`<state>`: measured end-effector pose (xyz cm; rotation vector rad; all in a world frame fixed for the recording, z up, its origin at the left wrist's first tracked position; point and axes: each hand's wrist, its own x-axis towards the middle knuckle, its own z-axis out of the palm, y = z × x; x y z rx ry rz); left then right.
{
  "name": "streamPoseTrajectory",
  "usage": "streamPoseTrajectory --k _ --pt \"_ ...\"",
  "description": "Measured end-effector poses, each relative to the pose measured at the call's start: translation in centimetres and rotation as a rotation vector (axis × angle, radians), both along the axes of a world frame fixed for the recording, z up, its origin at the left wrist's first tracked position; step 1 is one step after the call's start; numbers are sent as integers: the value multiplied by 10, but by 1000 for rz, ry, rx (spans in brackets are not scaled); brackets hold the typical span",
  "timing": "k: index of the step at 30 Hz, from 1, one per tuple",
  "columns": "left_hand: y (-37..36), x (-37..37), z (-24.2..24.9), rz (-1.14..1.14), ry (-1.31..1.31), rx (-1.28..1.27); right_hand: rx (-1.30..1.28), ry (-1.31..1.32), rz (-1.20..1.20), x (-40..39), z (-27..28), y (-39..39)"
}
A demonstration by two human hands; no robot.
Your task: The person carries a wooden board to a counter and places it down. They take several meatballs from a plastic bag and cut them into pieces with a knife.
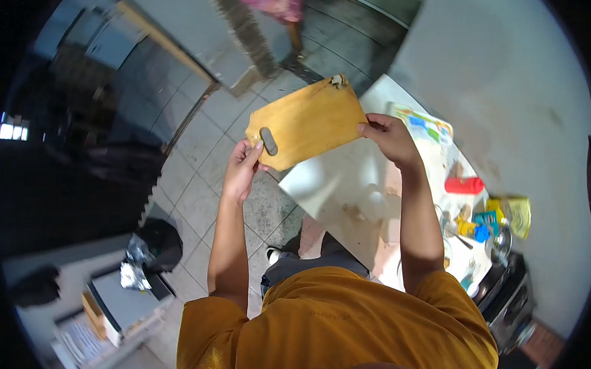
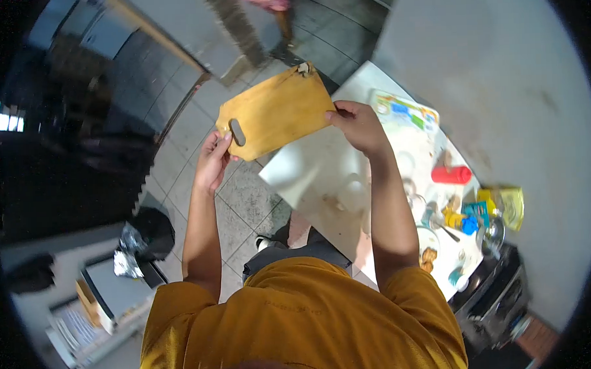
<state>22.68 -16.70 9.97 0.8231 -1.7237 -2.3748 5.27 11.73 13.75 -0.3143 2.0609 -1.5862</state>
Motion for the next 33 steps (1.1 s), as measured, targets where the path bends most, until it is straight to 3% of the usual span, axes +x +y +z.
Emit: streamPoseTrajectory --k 5,10,14,16,18,21,23,26,28,30,31,32,33 --pt "-71 181 27 372 178 77 41 56 401 101 48 -145" --pt "-137 405 4 609 295 71 -55 -118 664 250 22 -281" --pt "-133 542 11 951 268 46 17 -83 887 390 14 -380" --pt "-116 601 -5 1099 265 -83 82 -26 990 456 6 -412" --pt "-100 655 -5 1232 128 -171 89 -282 1128 522 -1 -446" --pt "-68 731 -15 1506 57 -156 -87 -25 1471 613 -29 -480" --pt "-43 778 -29 1647 9 -106 -92 -50 1630 674 -41 -497" --pt "-7 845 -47 1768 -356 -282 -7 -110 1773 768 -38 -499" --pt "28 880 -62 1865 -344 -341 88 -136 1818 820 -51 -489" --pt "43 918 -65 1908 -213 -168 -109 -30 2022 872 -70 -501" --pt "48 937 -63 1909 -579 -443 29 -135 1987 906 -57 -499" --pt "51 954 -61 1935 -597 -415 53 -143 2018 933 -62 -504" --pt "51 975 -53 2038 -381 -260 107 -143 2080 966 -62 -511"
